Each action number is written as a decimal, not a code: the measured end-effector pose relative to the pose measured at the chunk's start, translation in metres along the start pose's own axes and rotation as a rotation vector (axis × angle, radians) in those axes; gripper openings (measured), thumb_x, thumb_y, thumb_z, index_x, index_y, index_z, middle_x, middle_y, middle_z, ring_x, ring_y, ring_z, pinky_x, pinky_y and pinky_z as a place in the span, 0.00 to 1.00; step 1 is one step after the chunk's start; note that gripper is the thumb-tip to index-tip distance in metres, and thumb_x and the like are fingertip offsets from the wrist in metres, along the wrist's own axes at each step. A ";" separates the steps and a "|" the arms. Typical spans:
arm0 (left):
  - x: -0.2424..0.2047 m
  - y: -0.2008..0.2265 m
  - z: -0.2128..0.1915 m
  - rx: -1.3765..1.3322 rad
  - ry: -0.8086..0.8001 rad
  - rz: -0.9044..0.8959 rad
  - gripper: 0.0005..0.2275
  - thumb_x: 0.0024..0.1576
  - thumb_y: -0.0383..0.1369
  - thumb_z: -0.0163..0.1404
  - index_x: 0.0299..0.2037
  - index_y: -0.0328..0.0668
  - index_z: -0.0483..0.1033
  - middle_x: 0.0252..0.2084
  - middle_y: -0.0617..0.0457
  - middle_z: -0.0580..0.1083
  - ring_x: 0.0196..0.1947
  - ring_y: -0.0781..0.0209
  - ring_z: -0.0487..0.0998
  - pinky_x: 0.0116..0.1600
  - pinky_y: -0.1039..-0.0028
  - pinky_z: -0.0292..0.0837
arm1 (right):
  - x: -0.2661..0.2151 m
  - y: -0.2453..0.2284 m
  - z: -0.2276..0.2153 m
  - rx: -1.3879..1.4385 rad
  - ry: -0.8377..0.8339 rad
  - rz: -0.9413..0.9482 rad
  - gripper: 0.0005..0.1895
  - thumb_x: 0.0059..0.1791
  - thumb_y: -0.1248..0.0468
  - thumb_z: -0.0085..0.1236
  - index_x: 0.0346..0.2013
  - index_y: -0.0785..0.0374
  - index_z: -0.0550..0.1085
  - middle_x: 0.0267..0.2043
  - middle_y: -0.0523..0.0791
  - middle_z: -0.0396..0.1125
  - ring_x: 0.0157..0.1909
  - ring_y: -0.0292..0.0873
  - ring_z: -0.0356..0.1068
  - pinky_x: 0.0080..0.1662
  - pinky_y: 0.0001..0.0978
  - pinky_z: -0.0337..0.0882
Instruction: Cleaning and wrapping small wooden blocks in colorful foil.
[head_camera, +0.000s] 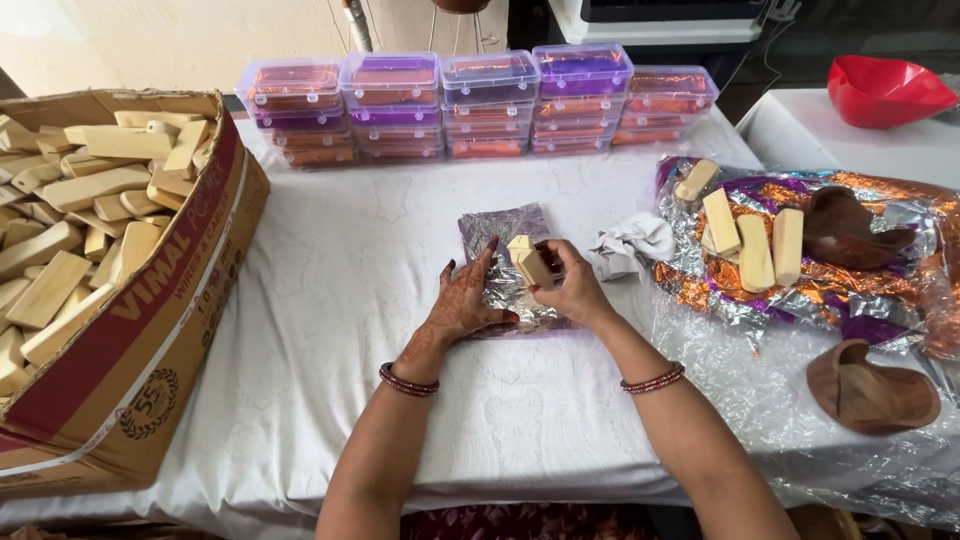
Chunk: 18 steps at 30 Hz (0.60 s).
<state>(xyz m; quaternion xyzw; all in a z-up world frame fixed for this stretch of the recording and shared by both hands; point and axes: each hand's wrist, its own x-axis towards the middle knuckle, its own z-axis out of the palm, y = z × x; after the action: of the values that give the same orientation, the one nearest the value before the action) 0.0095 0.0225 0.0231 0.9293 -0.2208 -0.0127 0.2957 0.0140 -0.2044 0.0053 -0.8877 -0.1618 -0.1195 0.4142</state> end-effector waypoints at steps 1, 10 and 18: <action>0.000 -0.001 0.000 0.001 0.000 -0.002 0.63 0.35 0.52 0.72 0.74 0.60 0.32 0.73 0.51 0.58 0.72 0.52 0.56 0.75 0.44 0.36 | 0.000 -0.008 -0.005 0.002 -0.001 0.000 0.38 0.37 0.66 0.70 0.57 0.62 0.62 0.55 0.51 0.67 0.60 0.52 0.68 0.61 0.44 0.69; -0.001 -0.007 0.005 -0.035 0.145 0.150 0.58 0.36 0.47 0.71 0.74 0.56 0.41 0.65 0.49 0.67 0.68 0.50 0.62 0.72 0.45 0.43 | -0.004 -0.021 -0.014 -0.088 -0.186 0.060 0.35 0.35 0.66 0.67 0.58 0.57 0.71 0.56 0.45 0.70 0.56 0.45 0.73 0.61 0.35 0.73; -0.010 0.009 -0.005 0.109 0.093 0.139 0.23 0.56 0.47 0.54 0.60 0.50 0.73 0.55 0.56 0.75 0.60 0.60 0.71 0.67 0.55 0.52 | -0.010 -0.056 -0.051 -0.361 -0.402 -0.029 0.39 0.28 0.52 0.80 0.50 0.56 0.72 0.75 0.51 0.47 0.75 0.53 0.39 0.71 0.50 0.42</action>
<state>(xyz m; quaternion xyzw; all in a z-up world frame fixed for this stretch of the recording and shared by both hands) -0.0026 0.0229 0.0312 0.9260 -0.2713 0.0631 0.2547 -0.0203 -0.2119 0.0726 -0.9506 -0.2298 0.0262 0.2072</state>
